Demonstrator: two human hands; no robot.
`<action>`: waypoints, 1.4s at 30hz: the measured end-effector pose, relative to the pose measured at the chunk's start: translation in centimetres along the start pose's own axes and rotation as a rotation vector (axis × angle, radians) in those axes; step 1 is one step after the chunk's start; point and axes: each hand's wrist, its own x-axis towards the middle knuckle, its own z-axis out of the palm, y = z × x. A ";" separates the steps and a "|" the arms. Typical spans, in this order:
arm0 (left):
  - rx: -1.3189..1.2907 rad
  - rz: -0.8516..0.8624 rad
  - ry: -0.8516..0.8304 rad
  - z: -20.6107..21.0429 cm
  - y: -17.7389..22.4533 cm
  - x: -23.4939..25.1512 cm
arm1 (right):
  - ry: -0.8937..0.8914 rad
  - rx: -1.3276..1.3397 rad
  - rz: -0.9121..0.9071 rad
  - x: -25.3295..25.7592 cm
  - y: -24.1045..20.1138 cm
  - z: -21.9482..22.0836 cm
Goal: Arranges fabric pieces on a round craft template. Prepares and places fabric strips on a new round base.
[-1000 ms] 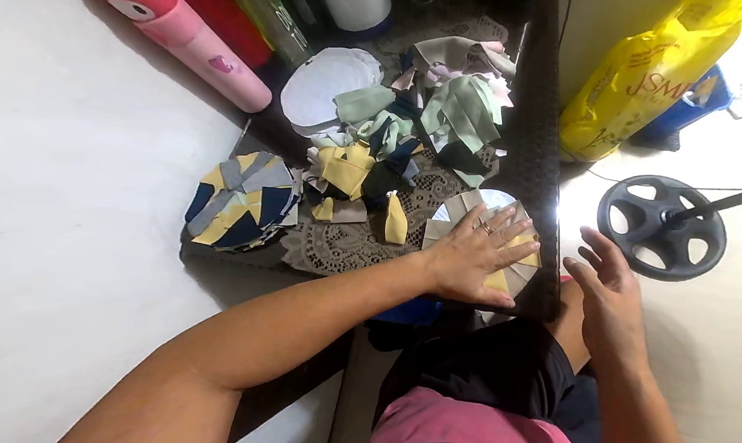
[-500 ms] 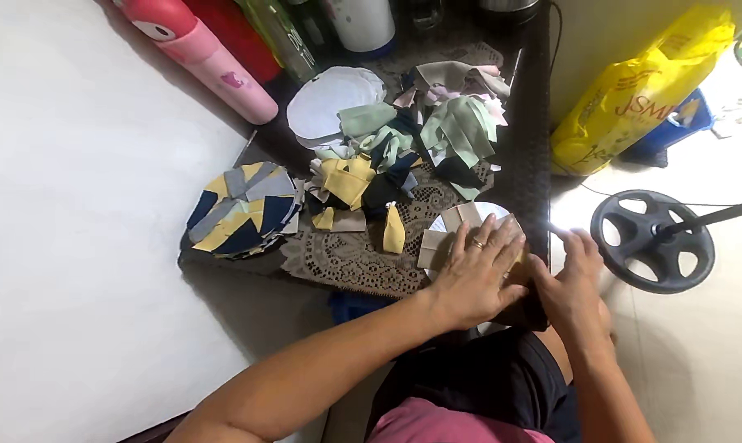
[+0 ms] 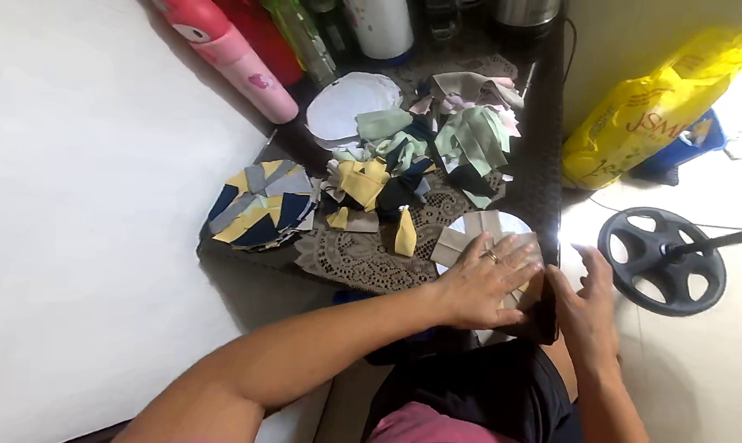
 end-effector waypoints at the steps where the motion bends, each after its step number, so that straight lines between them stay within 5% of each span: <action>1: -0.012 0.060 -0.012 -0.2 -0.5 -0.1 | 0.024 -0.002 -0.038 -0.1 -0.2 0.0; 7: -0.034 0.124 -0.022 -0.9 -1.0 -0.1 | 0.169 0.039 -0.328 0.2 -2.5 1.2; 10: -0.086 0.054 0.150 -1.1 -0.3 -1.3 | 0.168 0.100 -0.400 0.0 -2.8 2.2; 15: -0.072 -0.350 0.686 -2.0 -1.8 -6.4 | 0.162 0.081 -0.370 -0.7 -2.1 3.0; 19: -0.092 -0.741 0.775 -5.5 -6.3 -11.2 | 0.145 0.075 -0.334 -0.8 -2.3 3.0; 21: 0.005 -0.747 0.822 -6.8 -8.6 -12.6 | 0.155 0.070 -0.332 -0.8 -2.3 3.0; 27: 0.140 -0.647 0.591 -10.0 -10.6 -12.2 | 0.184 0.035 -0.339 -0.9 -2.2 3.2; 32: 0.076 -0.850 0.381 -10.8 -10.0 -10.0 | 0.190 0.041 -0.323 -1.0 -2.2 3.2; 42: -0.230 -0.952 0.477 -11.7 -11.0 -11.1 | 0.198 0.036 -0.347 -1.0 -2.0 3.2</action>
